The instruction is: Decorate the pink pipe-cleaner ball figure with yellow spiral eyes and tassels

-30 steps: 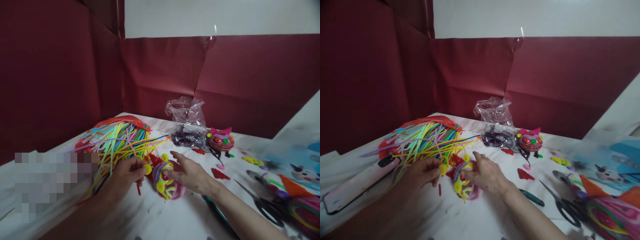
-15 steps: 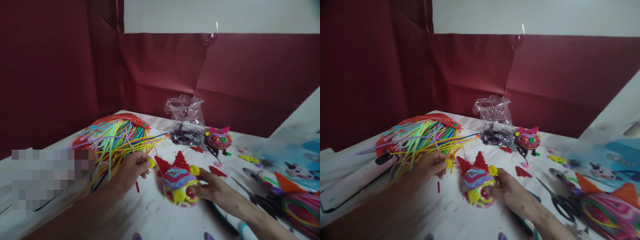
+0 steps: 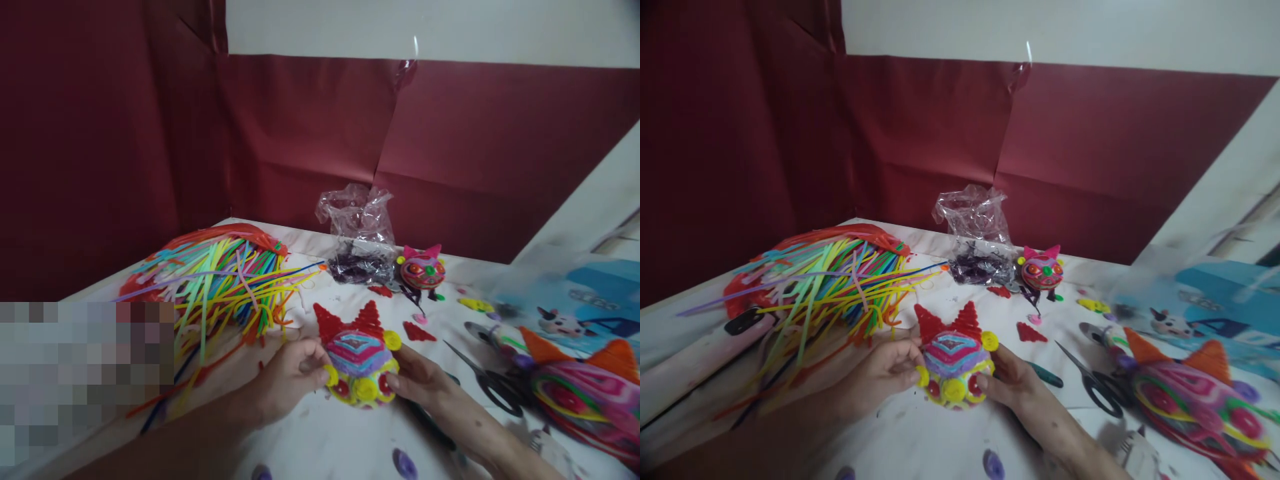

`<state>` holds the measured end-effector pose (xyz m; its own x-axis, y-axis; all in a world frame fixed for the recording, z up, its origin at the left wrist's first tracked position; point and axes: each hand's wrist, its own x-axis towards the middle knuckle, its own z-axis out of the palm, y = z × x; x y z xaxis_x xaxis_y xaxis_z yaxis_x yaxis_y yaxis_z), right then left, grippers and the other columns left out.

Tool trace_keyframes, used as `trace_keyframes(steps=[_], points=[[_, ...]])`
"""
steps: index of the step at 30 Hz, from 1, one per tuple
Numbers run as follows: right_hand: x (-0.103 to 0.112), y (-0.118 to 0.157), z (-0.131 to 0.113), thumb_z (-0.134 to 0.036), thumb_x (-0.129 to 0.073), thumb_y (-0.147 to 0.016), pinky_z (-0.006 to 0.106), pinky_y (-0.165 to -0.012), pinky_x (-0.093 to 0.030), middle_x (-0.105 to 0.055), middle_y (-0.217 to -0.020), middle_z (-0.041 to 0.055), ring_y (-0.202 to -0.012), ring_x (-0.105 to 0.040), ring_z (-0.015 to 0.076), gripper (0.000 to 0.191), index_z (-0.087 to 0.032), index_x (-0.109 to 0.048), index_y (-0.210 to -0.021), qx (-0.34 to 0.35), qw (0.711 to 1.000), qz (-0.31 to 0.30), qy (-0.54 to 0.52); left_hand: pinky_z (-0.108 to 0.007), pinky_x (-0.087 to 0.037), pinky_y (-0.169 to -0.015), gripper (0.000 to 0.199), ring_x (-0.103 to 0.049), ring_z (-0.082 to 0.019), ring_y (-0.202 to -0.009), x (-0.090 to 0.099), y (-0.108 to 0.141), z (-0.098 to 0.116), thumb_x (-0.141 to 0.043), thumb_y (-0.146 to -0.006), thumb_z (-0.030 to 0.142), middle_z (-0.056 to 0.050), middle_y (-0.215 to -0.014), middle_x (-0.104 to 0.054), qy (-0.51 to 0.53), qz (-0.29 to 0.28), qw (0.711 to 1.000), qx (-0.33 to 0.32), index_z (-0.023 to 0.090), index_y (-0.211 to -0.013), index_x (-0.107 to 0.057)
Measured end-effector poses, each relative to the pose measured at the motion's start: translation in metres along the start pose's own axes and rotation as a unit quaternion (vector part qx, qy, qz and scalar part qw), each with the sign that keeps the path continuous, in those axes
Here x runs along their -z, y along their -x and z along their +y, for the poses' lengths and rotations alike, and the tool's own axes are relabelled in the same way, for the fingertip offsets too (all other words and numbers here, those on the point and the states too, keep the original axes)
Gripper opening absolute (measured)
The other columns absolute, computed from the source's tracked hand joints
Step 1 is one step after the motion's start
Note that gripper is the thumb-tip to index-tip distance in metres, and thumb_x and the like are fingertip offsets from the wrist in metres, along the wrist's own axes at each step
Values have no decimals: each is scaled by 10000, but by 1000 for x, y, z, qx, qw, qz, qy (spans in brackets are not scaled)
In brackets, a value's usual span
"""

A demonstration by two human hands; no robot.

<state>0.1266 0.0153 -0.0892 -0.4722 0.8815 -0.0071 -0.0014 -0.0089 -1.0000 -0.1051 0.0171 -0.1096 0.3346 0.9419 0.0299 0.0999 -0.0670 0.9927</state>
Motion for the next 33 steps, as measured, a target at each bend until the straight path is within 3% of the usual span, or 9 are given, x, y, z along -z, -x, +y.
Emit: trace_keyframes(steps=[8,11,14,17,20,22,24,29,33], points=[[-14,-8,7,-343,-716,-757,412,-968,-400,-638,-1147,90,-1095,-556,251,392,-205,-617,-1110,11,998,-5,-67,-260,-447,-776,67,-570,-192,-912,-1,5,20,-579,-741,194,-47,-900,-607,-64,25,997,-23,161,-687,-601],[-13,-9,9,-345,-759,-707,404,-968,-401,-633,-1149,93,-1090,-558,248,432,-193,-604,-1080,4,997,-10,-75,-278,-458,-803,81,-590,-195,-914,1,6,17,-586,-744,206,-76,-1020,-600,-72,34,997,-9,150,-690,-611],[-5,-6,15,-393,-772,-679,415,-934,-426,-620,-1140,118,-1053,-571,252,658,-177,-481,-1227,-9,999,26,-39,-290,-456,-846,84,-566,-224,-1038,0,7,15,-576,-761,199,-101,-1112,-590,-72,37,997,-19,150,-712,-625],[4,0,19,-439,-779,-647,435,-914,-429,-563,-1210,142,-1078,-542,269,895,-179,-306,-1360,-28,993,109,42,-294,-451,-871,69,-478,-254,-1194,-3,8,15,-581,-763,195,-113,-1167,-597,-49,48,997,-19,161,-720,-623],[7,5,13,-416,-764,-664,403,-880,-449,-535,-1249,125,-1068,-533,273,680,-184,-455,-1224,-26,984,110,138,-309,-456,-871,59,-497,-255,-1182,-8,8,17,-575,-771,203,-125,-1229,-576,-22,49,999,0,161,-752,-613],[6,6,7,-374,-744,-699,358,-828,-473,-604,-1126,87,-986,-566,247,447,-188,-529,-1043,-13,985,71,156,-312,-465,-852,58,-542,-245,-1124,-10,7,18,-564,-776,201,-129,-1237,-572,-15,47,999,9,158,-768,-603],[6,5,3,-344,-740,-709,321,-800,-481,-633,-999,44,-942,-578,226,339,-202,-527,-931,3,989,51,139,-310,-470,-828,53,-572,-235,-1067,-11,5,17,-553,-776,195,-123,-1183,-603,-19,52,998,2,159,-776,-592],[12,2,5,-347,-755,-687,328,-831,-472,-624,-988,36,-941,-579,226,349,-212,-510,-895,11,991,52,119,-311,-458,-759,89,-607,-207,-863,-11,-6,16,-522,-778,214,-69,-847,-654,-38,78,996,-32,155,-815,-576],[13,0,10,-379,-746,-694,328,-837,-467,-623,-1026,45,-946,-584,224,380,-218,-495,-929,17,992,64,108,-291,-434,-680,94,-575,-174,-730,-14,-18,16,-536,-763,233,-41,-755,-617,-3,101,994,-45,148,-789,-565]])
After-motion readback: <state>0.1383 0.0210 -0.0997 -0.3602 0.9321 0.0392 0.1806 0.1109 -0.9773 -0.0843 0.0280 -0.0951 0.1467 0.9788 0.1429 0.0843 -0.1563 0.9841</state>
